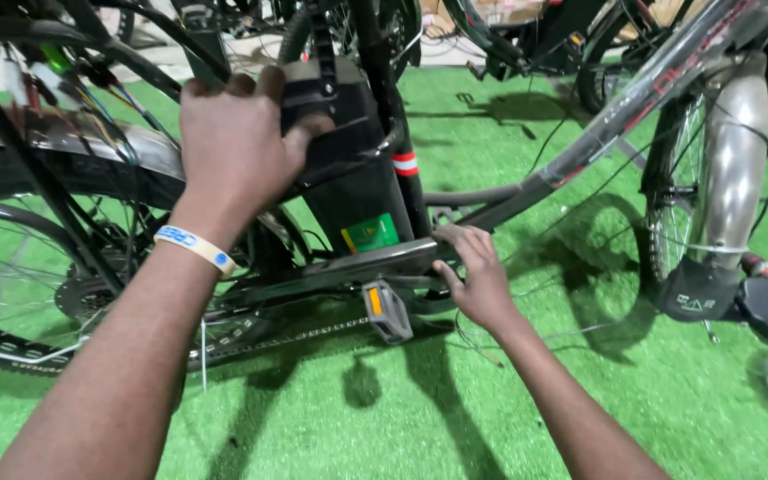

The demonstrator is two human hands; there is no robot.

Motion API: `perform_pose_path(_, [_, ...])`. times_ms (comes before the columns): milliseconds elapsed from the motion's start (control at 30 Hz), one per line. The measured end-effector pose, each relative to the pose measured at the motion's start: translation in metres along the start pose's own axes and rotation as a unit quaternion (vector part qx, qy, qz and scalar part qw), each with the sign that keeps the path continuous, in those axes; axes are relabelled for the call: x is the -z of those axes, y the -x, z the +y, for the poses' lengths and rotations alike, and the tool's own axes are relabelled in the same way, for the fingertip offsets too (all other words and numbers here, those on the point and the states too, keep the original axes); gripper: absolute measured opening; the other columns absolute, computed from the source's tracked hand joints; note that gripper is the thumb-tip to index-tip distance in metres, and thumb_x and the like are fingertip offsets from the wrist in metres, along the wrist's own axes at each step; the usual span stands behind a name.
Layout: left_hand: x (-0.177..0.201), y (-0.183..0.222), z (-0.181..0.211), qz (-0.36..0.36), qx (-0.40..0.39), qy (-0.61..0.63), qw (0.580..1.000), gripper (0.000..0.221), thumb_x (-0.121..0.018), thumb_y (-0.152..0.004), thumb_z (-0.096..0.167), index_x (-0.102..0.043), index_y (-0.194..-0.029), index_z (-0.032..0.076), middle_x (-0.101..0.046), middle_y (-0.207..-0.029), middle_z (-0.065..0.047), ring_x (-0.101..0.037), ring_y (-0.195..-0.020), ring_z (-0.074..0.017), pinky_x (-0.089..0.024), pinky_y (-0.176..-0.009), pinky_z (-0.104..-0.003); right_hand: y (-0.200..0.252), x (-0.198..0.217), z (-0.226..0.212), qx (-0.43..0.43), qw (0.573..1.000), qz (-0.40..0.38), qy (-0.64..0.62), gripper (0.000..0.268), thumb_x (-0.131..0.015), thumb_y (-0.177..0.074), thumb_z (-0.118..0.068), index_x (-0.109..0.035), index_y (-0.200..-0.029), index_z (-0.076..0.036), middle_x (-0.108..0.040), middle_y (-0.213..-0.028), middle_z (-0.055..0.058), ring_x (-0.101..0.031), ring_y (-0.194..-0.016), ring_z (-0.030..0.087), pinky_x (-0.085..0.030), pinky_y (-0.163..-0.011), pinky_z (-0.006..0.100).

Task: Managing and securing electrical wiring on a bicycle frame using zip ties

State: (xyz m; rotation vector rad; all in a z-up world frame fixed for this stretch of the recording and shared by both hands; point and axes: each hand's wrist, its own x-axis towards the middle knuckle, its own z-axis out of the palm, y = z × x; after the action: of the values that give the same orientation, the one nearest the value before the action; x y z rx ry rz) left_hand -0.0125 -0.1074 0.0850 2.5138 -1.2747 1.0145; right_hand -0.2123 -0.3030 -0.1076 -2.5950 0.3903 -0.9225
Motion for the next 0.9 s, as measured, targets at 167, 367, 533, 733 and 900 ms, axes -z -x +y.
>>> perform_pose_path(167, [-0.011, 0.001, -0.006, 0.079, -0.04, -0.047, 0.995, 0.063, -0.057, -0.098, 0.068, -0.057, -0.12, 0.009, -0.07, -0.092, -0.017, -0.067, -0.08, -0.0386, -0.042, -0.076, -0.048, 0.011, -0.007, -0.01, -0.004, 0.998, 0.048, -0.037, 0.056, -0.068, -0.083, -0.003, -0.05, -0.135, -0.012, -0.049, -0.144, 0.006, -0.036, -0.139, 0.031, -0.029, -0.115, 0.049])
perform_pose_path(367, [-0.021, 0.001, -0.012, 0.125, -0.07, -0.07, 0.987, 0.061, -0.058, -0.102, 0.07, -0.059, -0.113, 0.009, -0.068, -0.085, -0.015, -0.066, -0.074, -0.0363, -0.039, -0.073, -0.046, 0.031, -0.006, -0.052, -0.189, 0.961, 0.132, -0.152, 0.036, -0.062, -0.087, -0.017, -0.056, -0.121, -0.008, -0.036, -0.152, 0.01, -0.027, -0.142, 0.025, -0.022, -0.118, 0.05])
perform_pose_path(533, [-0.021, 0.002, -0.011, 0.14, -0.075, -0.083, 0.984, 0.067, -0.058, -0.104, 0.071, -0.053, -0.127, 0.007, -0.068, -0.089, -0.015, -0.065, -0.08, -0.0361, -0.039, -0.073, -0.044, 0.038, -0.019, -0.102, -0.437, 0.827, -0.009, -0.353, 0.05, -0.056, -0.08, -0.052, -0.05, -0.113, -0.016, -0.057, -0.125, 0.013, -0.063, -0.095, 0.023, -0.051, -0.076, 0.035])
perform_pose_path(733, [-0.018, 0.002, -0.01, 0.163, -0.078, -0.068, 0.981, 0.071, -0.067, -0.098, 0.067, -0.047, -0.132, 0.008, -0.069, -0.098, -0.016, -0.063, -0.084, -0.0401, -0.039, -0.071, -0.046, 0.047, -0.047, -0.1, -0.515, 0.713, -0.105, -0.465, 0.046, -0.067, -0.084, -0.023, -0.037, -0.118, -0.014, -0.063, -0.115, 0.022, -0.069, -0.073, 0.027, -0.054, -0.04, 0.026])
perform_pose_path(900, [-0.02, 0.003, -0.012, 0.164, -0.076, -0.064, 0.981, 0.073, -0.067, -0.099, 0.069, -0.046, -0.134, 0.009, -0.07, -0.09, -0.015, -0.065, -0.085, -0.0391, -0.038, -0.075, -0.044, 0.056, -0.064, -0.091, -0.52, 0.717, -0.12, -0.449, 0.051, -0.069, -0.085, -0.016, -0.032, -0.12, -0.016, -0.056, -0.125, 0.025, -0.069, -0.072, 0.029, -0.054, -0.04, 0.025])
